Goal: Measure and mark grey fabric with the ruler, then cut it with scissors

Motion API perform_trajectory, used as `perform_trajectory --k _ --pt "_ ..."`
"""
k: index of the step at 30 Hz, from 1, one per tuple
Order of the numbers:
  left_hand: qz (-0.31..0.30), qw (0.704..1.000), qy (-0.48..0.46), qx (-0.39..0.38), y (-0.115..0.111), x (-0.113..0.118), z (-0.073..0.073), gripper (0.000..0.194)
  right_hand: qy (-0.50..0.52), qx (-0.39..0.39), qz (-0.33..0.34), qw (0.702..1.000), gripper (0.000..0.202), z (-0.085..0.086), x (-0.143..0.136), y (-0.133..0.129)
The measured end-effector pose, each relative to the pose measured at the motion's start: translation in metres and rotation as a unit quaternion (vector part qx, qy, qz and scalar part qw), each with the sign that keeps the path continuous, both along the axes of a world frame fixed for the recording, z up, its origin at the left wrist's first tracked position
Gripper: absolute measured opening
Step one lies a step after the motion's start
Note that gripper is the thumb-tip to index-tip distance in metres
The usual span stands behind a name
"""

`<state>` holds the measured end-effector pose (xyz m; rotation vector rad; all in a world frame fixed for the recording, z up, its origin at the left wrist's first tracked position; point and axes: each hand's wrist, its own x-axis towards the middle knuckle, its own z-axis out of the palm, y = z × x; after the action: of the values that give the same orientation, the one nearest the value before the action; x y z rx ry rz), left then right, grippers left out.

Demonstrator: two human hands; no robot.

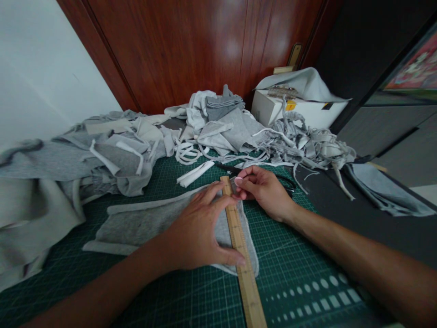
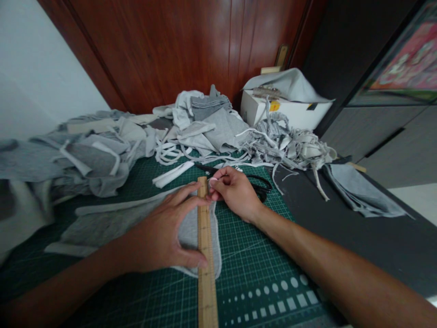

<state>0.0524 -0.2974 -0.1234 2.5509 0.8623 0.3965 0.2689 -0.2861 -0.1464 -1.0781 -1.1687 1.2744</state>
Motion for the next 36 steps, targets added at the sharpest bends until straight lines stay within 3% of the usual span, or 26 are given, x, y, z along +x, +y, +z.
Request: perform_trajectory --k 11,17,23,36 --pt "0.003 1.0 -0.002 -0.001 -0.001 0.001 0.0 0.105 -0.011 -0.036 0.002 0.999 0.022 0.005 0.002 0.012" --pt "0.012 0.999 0.032 0.008 -0.001 0.0 -0.002 0.101 -0.114 -0.009 0.014 0.993 0.016 0.017 0.004 0.034" --pt "0.01 0.999 0.034 0.007 -0.001 0.0 -0.003 0.099 -0.255 0.019 0.017 0.967 0.014 0.02 0.003 0.037" --pt "0.003 0.999 0.032 0.025 0.002 0.003 -0.006 0.11 -0.418 0.081 0.015 0.905 0.006 0.029 0.004 0.023"
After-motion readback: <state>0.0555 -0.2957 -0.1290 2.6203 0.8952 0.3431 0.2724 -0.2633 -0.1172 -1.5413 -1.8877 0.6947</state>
